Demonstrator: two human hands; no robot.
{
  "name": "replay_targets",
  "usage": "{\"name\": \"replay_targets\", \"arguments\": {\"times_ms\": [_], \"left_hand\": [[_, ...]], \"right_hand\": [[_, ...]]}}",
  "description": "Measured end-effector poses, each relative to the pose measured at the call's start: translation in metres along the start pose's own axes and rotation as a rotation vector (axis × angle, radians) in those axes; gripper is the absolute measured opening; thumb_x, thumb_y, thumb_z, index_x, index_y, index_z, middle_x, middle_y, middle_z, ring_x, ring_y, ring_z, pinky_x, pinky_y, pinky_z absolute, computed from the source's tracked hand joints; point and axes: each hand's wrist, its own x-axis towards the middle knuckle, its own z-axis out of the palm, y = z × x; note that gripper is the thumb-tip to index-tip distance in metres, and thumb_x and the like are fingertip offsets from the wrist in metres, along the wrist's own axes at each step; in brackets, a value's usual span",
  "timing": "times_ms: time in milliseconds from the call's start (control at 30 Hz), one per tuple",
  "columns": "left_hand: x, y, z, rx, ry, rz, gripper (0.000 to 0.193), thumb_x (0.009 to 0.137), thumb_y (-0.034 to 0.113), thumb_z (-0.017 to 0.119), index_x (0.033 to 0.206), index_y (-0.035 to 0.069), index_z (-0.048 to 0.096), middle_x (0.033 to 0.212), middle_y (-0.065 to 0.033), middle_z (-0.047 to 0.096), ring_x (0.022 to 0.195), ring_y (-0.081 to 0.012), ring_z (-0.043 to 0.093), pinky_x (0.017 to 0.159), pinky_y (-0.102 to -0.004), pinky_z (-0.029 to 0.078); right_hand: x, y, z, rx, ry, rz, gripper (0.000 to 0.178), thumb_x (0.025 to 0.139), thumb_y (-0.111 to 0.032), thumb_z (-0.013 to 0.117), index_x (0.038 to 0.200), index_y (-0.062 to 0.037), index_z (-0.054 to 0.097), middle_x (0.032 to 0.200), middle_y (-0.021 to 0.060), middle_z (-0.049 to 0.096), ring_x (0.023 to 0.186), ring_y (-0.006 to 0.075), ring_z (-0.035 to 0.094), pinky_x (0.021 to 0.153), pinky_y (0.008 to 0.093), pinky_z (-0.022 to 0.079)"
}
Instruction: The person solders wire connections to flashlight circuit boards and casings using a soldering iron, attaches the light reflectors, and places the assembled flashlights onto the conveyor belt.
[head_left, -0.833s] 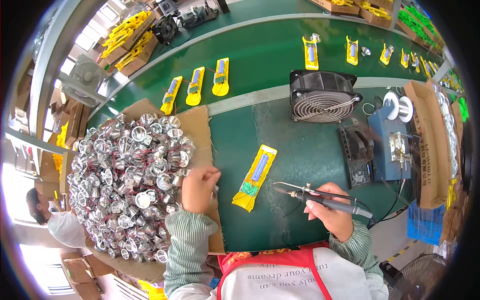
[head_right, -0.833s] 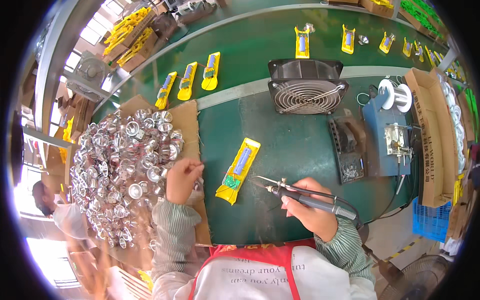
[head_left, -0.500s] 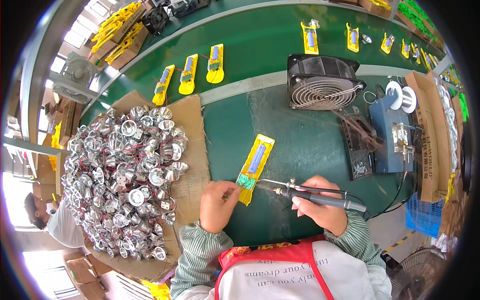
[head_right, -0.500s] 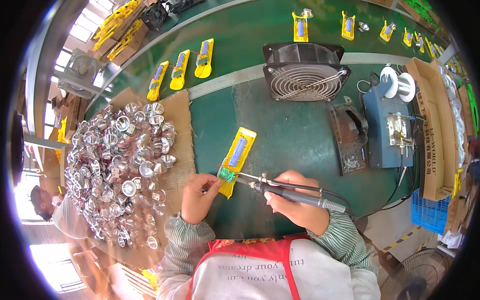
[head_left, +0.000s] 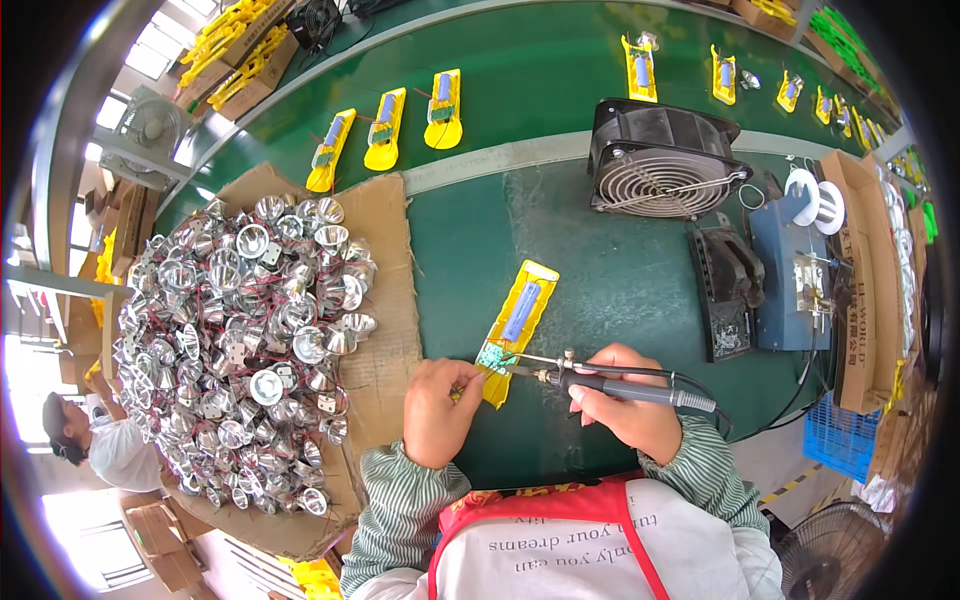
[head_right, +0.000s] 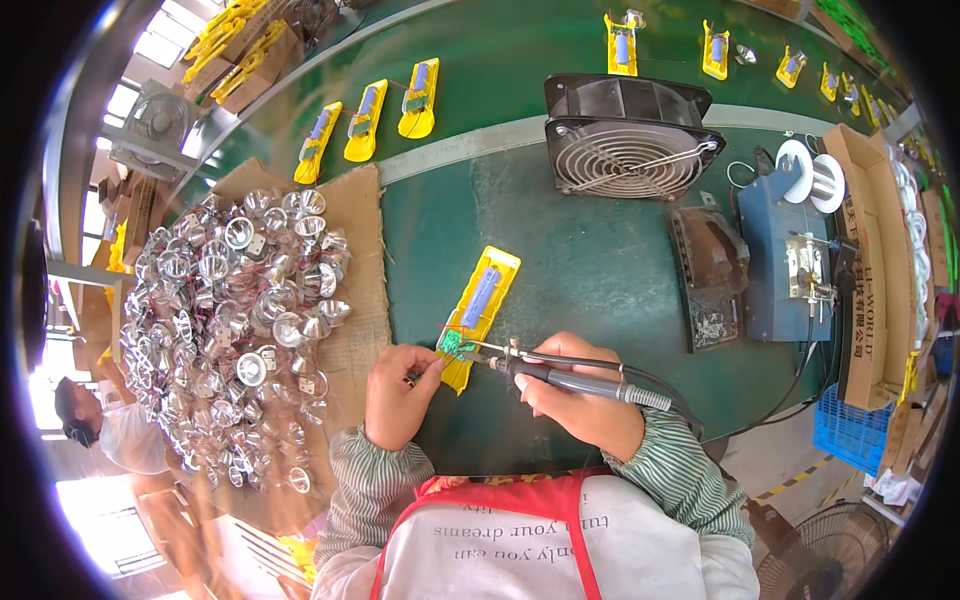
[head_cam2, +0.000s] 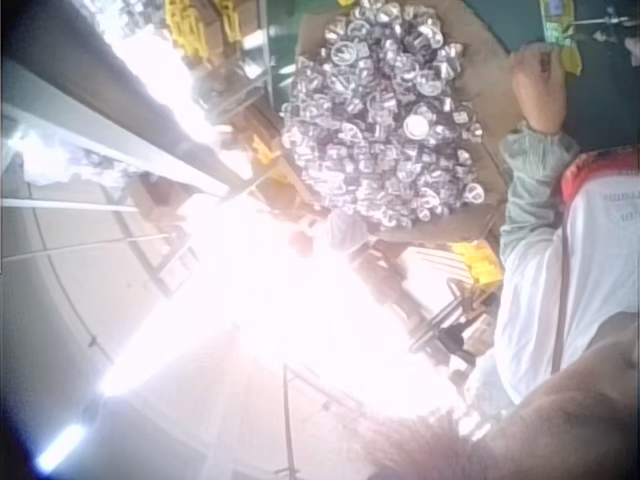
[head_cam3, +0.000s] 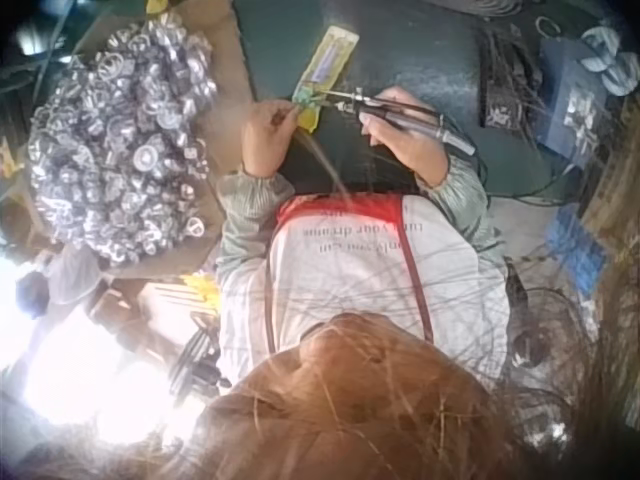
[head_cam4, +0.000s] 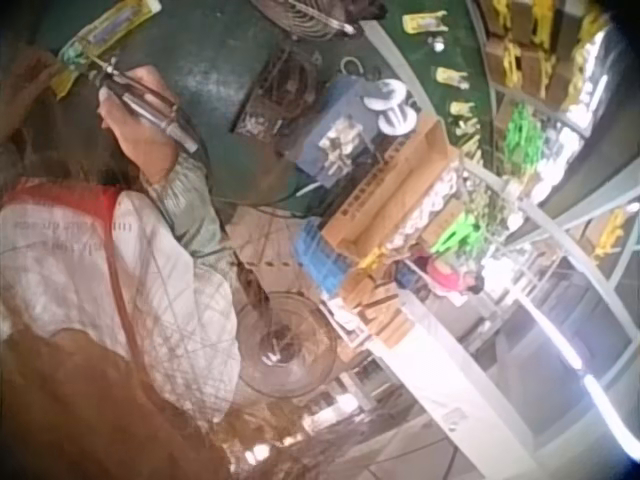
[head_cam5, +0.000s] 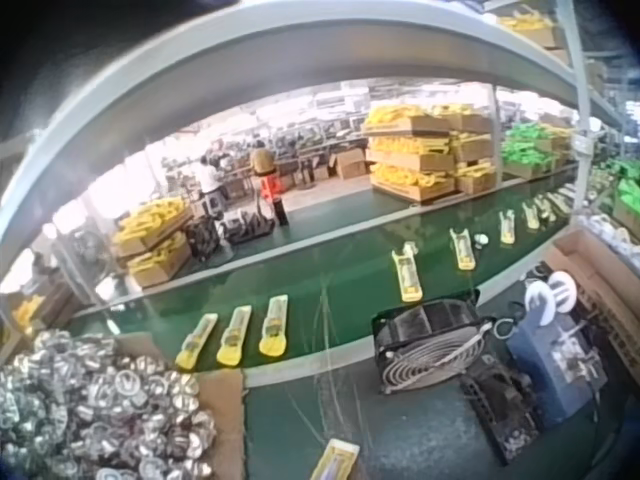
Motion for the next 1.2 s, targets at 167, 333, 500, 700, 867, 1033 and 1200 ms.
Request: {"name": "replay_targets", "arguments": {"times_ms": [167, 333, 500, 700, 867, 1033, 1200], "left_hand": [[0.001, 0.0, 0.0, 0.004, 0.003, 0.007, 0.005, 0.073, 0.005, 0.063, 0.073, 0.003, 0.058, 0.068, -0.0088, 0.057, 0.068, -0.0258, 0.051, 0.062, -0.0359, 0.041], [0.002, 0.002, 0.0, 0.004, 0.004, 0.016, 0.005, 0.073, 0.004, 0.063, 0.073, 0.003, 0.058, 0.068, -0.0087, 0.056, 0.068, -0.0258, 0.051, 0.062, -0.0358, 0.041], [0.003, 0.004, 0.0, 0.014, 0.007, 0.031, 0.005, 0.072, 0.004, 0.063, 0.072, 0.003, 0.058, 0.067, -0.0085, 0.056, 0.067, -0.0258, 0.051, 0.062, -0.0358, 0.041], [0.003, 0.003, 0.0, 0.032, -0.005, 0.05, 0.005, 0.072, 0.004, 0.063, 0.072, 0.003, 0.058, 0.067, -0.0083, 0.056, 0.067, -0.0258, 0.05, 0.061, -0.0361, 0.04], [0.002, 0.003, 0.0, 0.052, -0.007, 0.051, 0.006, 0.073, 0.006, 0.064, 0.072, 0.003, 0.058, 0.067, -0.0084, 0.057, 0.066, -0.0259, 0.051, 0.061, -0.036, 0.04], [0.002, 0.008, 0.0, 0.045, 0.027, 0.012, 0.007, 0.075, 0.007, 0.063, 0.072, 0.003, 0.058, 0.068, -0.0091, 0.058, 0.066, -0.0259, 0.052, 0.06, -0.0364, 0.041], [0.003, 0.007, 0.0, 0.061, 0.031, -0.001, 0.007, 0.076, 0.008, 0.063, 0.073, 0.003, 0.058, 0.067, -0.0095, 0.058, 0.066, -0.0257, 0.053, 0.059, -0.0368, 0.042]], "right_hand": [[0.003, 0.002, 0.0, -0.017, 0.009, 0.0, 0.014, 0.081, 0.0, 0.06, 0.088, 0.0039, 0.05, 0.074, 0.0117, 0.062, 0.062, 0.0118, 0.061, 0.052, 0.0239, 0.05], [0.004, 0.003, 0.0, -0.055, 0.004, -0.017, 0.013, 0.08, 0.0, 0.061, 0.087, 0.004, 0.05, 0.074, 0.0117, 0.062, 0.061, 0.0116, 0.06, 0.052, 0.024, 0.05], [0.001, 0.003, 0.0, -0.086, 0.013, -0.084, 0.013, 0.08, 0.001, 0.061, 0.086, 0.0041, 0.05, 0.073, 0.0126, 0.062, 0.06, 0.0121, 0.061, 0.051, 0.0241, 0.05], [-0.006, -0.004, -0.005, 0.049, 0.087, -0.091, 0.014, 0.079, -0.003, 0.065, 0.087, 0.0032, 0.055, 0.071, 0.0086, 0.063, 0.061, 0.01, 0.061, 0.052, 0.0222, 0.049], [-0.006, 0.001, -0.002, -0.034, 0.059, -0.105, 0.014, 0.08, 0.0, 0.061, 0.088, 0.0051, 0.051, 0.073, 0.0135, 0.063, 0.06, 0.0131, 0.061, 0.052, 0.0247, 0.051], [-0.002, 0.005, 0.004, -0.004, 0.071, -0.059, 0.014, 0.08, -0.001, 0.061, 0.088, 0.0052, 0.051, 0.075, 0.013, 0.063, 0.062, 0.013, 0.061, 0.053, 0.0246, 0.051], [0.001, 0.005, 0.006, -0.006, 0.055, -0.01, 0.014, 0.081, -0.001, 0.061, 0.089, 0.0053, 0.051, 0.076, 0.0127, 0.062, 0.064, 0.0129, 0.061, 0.054, 0.0247, 0.051]]}}
